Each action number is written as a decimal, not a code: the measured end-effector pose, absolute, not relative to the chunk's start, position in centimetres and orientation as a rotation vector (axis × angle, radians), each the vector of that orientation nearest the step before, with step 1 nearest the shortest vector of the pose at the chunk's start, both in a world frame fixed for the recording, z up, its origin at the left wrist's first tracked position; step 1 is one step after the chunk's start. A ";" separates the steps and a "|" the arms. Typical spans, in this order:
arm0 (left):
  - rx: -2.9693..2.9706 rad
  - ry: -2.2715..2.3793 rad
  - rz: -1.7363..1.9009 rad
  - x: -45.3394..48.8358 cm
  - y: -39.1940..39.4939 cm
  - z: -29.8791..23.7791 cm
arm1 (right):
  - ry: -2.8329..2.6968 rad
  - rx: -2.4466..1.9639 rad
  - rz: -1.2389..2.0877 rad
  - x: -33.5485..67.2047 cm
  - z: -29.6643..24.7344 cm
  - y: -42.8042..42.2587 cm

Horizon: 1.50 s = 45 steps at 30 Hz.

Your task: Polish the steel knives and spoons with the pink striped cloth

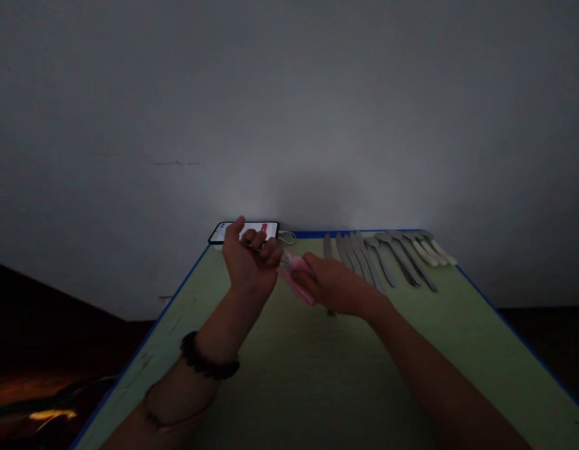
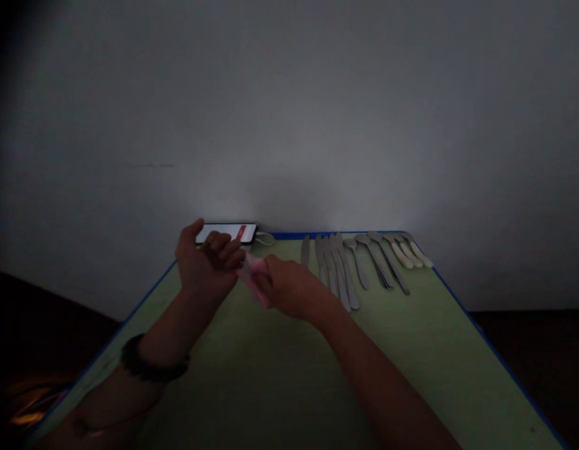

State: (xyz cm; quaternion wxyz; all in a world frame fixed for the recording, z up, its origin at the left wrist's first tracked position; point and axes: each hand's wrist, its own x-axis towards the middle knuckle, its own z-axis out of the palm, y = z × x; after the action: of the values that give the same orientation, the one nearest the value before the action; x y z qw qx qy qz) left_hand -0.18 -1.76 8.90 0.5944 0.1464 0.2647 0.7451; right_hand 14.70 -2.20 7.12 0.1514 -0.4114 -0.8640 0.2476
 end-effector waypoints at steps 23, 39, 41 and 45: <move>0.212 0.488 1.664 0.1 -1.4 7.9 | -2.727 -1.049 0.880 17.6 8.5 -1.4; 0.046 0.406 1.531 2.7 -1.9 5.5 | -2.746 -1.100 1.081 19.0 9.0 -1.2; 0.060 0.432 1.548 2.0 -1.7 5.9 | -2.748 -1.060 1.095 19.1 8.9 -1.0; 0.105 0.417 1.664 -0.2 -1.1 7.0 | -2.757 -1.041 1.163 20.9 9.4 -0.5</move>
State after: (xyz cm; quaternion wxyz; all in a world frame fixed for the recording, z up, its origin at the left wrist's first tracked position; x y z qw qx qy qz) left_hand -0.19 -1.10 6.98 0.6530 0.0461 0.1840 0.7332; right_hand 20.91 -0.53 9.37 -0.0134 -0.3285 -0.8702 0.3670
